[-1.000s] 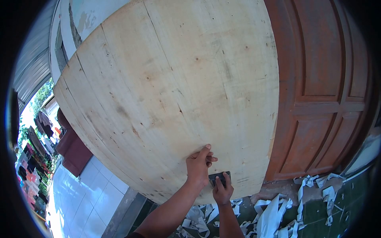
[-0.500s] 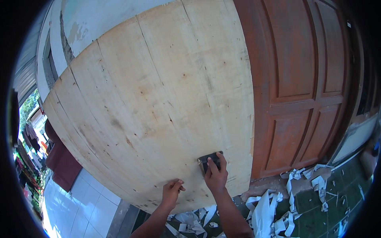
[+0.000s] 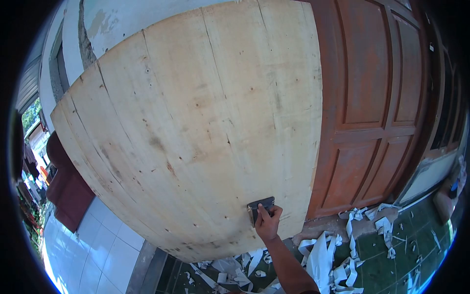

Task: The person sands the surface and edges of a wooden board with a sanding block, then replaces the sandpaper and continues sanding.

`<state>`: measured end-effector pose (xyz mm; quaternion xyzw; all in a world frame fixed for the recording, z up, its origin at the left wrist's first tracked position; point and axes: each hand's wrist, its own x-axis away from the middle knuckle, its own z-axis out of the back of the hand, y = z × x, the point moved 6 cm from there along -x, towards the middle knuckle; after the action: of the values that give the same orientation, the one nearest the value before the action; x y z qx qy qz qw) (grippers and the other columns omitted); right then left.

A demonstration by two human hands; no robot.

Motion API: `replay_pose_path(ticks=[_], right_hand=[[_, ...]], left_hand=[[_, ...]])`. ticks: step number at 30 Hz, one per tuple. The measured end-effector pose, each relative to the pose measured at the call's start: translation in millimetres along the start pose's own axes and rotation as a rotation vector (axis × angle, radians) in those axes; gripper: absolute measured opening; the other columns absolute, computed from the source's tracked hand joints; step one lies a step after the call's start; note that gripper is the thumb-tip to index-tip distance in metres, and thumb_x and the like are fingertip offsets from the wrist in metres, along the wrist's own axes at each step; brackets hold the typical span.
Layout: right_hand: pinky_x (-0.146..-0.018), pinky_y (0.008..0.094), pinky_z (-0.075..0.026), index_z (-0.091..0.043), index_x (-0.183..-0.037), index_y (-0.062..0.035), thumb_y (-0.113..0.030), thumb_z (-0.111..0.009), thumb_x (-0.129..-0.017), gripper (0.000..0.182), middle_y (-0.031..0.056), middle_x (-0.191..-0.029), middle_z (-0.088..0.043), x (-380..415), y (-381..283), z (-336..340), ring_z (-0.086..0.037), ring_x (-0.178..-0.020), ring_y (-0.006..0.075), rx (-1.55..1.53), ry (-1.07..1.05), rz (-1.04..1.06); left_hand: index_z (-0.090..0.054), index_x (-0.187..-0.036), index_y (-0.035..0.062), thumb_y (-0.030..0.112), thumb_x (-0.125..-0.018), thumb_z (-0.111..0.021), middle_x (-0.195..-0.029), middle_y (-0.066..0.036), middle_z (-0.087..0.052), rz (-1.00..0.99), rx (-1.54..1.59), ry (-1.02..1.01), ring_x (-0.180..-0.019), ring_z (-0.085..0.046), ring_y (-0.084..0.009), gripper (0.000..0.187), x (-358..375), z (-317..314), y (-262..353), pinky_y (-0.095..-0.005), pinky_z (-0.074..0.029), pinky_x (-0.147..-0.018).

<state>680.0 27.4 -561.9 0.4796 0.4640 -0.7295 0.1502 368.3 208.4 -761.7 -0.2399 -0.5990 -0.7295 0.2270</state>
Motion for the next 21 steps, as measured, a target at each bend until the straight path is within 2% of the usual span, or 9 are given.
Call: replay_pose_path(ticks=[2,3,4,7,10,13,16,17,21], right_hand=[[-0.068,0.0310,-0.043,-0.073,-0.116,0.0004,0.004,-0.070,-0.091,0.025,0.0145,-0.107,-0.041,22,-10,-6,-0.046,-0.077,0.0199,-0.116,-0.006,-0.120],[-0.067,0.0323,-0.046,-0.074,-0.116,-0.0011,0.003,-0.071,-0.090,0.026,0.0156,-0.106,-0.043,8,-18,-7,-0.049,-0.076,0.0214,-0.057,0.003,-0.035],[-0.067,0.0336,-0.048,-0.074,-0.117,-0.0026,0.002,-0.072,-0.090,0.028,0.0167,-0.105,-0.045,-29,-43,1,-0.053,-0.076,0.0229,0.009,0.004,0.039],[-0.070,0.0363,-0.050,-0.072,-0.117,-0.0016,0.003,-0.072,-0.089,0.029,0.0171,-0.108,-0.046,-176,-137,19,-0.055,-0.075,0.0259,-0.018,0.111,0.180],[-0.073,0.0366,-0.050,-0.071,-0.119,-0.0012,0.003,-0.071,-0.089,0.029,0.0180,-0.112,-0.044,-258,-182,23,-0.055,-0.077,0.0268,0.006,0.114,0.224],[-0.076,0.0370,-0.049,-0.071,-0.118,-0.0012,0.002,-0.072,-0.089,0.030,0.0182,-0.113,-0.042,-234,-163,16,-0.054,-0.085,0.0269,-0.031,0.112,0.150],[-0.075,0.0357,-0.045,-0.072,-0.117,-0.0018,0.000,-0.073,-0.089,0.029,0.0151,-0.105,-0.041,-78,-63,5,-0.045,-0.085,0.0257,0.054,0.019,0.117],[-0.075,0.0348,-0.044,-0.072,-0.117,-0.0017,0.002,-0.072,-0.088,0.029,0.0138,-0.102,-0.040,-20,-27,0,-0.044,-0.085,0.0252,0.007,-0.032,0.027],[-0.074,0.0338,-0.044,-0.072,-0.117,-0.0025,0.006,-0.072,-0.087,0.031,0.0127,-0.101,-0.041,-33,-50,1,-0.044,-0.085,0.0247,0.009,-0.042,0.016]], left_hand=[[-0.064,-0.136,0.0027,0.036,-0.100,-0.068,-0.124,-0.015,-0.070,-0.072,0.212,0.009,-0.114,-0.068,-0.0296,0.049,-5,-6,-33,-0.0476,-0.056,-0.094],[-0.063,-0.137,0.0027,0.036,-0.100,-0.069,-0.125,-0.016,-0.070,-0.123,0.317,0.014,-0.116,-0.068,-0.0302,0.051,-18,-5,-42,-0.0478,-0.056,-0.095],[-0.062,-0.139,0.0025,0.033,-0.101,-0.067,-0.125,-0.016,-0.069,-0.219,0.276,-0.032,-0.113,-0.068,-0.0303,0.049,-16,2,-43,-0.0475,-0.057,-0.095],[-0.061,-0.140,0.0026,0.029,-0.102,-0.066,-0.121,-0.016,-0.070,-0.002,0.104,0.012,-0.109,-0.069,-0.0289,0.046,13,22,21,-0.0463,-0.057,-0.093],[-0.060,-0.140,0.0012,0.025,-0.103,-0.066,-0.115,-0.016,-0.071,-0.039,0.179,-0.045,-0.103,-0.069,-0.0275,0.044,-14,39,9,-0.0445,-0.057,-0.089],[-0.060,-0.139,-0.0011,0.025,-0.104,-0.066,-0.110,-0.016,-0.071,-0.056,0.261,0.026,-0.098,-0.070,-0.0272,0.045,-8,51,28,-0.0446,-0.057,-0.083],[-0.059,-0.139,-0.0016,0.026,-0.103,-0.066,-0.109,-0.017,-0.071,-0.338,0.487,-0.037,-0.097,-0.069,-0.0263,0.046,-48,48,-28,-0.0459,-0.056,-0.083],[-0.060,-0.139,-0.0014,0.026,-0.102,-0.067,-0.109,-0.016,-0.071,-0.302,0.488,-0.001,-0.096,-0.069,-0.0260,0.047,-43,51,-29,-0.0457,-0.056,-0.083],[-0.061,-0.137,-0.0017,0.029,-0.100,-0.069,-0.109,-0.014,-0.071,-0.216,0.431,0.145,-0.091,-0.069,-0.0239,0.048,23,68,21,-0.0429,-0.056,-0.077]])
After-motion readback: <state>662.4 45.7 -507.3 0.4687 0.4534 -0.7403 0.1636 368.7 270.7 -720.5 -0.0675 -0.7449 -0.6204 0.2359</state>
